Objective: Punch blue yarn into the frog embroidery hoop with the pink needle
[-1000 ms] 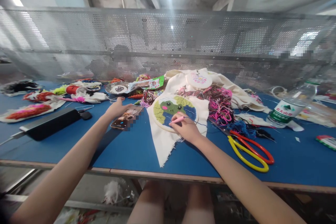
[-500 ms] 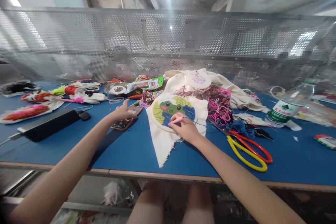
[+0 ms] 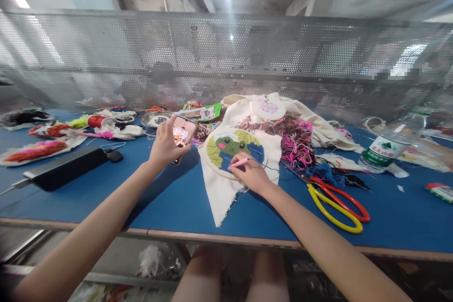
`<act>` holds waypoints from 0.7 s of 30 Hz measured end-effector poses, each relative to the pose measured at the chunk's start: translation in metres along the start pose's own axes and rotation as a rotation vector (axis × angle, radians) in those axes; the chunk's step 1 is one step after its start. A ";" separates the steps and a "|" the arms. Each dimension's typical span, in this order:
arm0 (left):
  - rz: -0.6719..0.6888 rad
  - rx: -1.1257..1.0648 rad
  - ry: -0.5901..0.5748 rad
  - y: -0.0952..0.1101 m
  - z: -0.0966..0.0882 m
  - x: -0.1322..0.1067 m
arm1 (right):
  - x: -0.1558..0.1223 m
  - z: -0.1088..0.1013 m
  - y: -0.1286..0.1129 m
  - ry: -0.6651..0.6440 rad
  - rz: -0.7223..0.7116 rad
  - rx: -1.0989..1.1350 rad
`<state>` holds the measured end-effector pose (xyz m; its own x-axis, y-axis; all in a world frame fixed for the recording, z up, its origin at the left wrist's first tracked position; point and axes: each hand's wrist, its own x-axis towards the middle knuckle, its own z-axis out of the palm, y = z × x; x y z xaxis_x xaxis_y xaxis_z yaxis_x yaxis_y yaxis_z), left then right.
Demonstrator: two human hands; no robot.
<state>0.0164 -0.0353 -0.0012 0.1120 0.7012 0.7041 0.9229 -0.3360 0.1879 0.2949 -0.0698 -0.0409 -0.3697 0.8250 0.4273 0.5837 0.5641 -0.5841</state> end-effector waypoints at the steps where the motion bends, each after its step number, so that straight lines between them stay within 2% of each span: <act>1: -0.008 -0.003 0.020 0.001 0.000 0.000 | 0.000 0.000 0.000 -0.001 0.003 -0.001; 8: -0.039 -0.035 0.056 0.003 0.000 -0.002 | -0.001 -0.001 -0.001 -0.001 0.012 -0.015; 21: 0.008 -0.038 0.115 -0.005 0.007 0.000 | 0.000 0.001 0.000 -0.010 0.037 -0.004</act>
<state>0.0147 -0.0293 -0.0062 0.0742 0.6222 0.7794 0.9074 -0.3663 0.2060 0.2944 -0.0701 -0.0412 -0.3552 0.8457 0.3983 0.5996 0.5330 -0.5969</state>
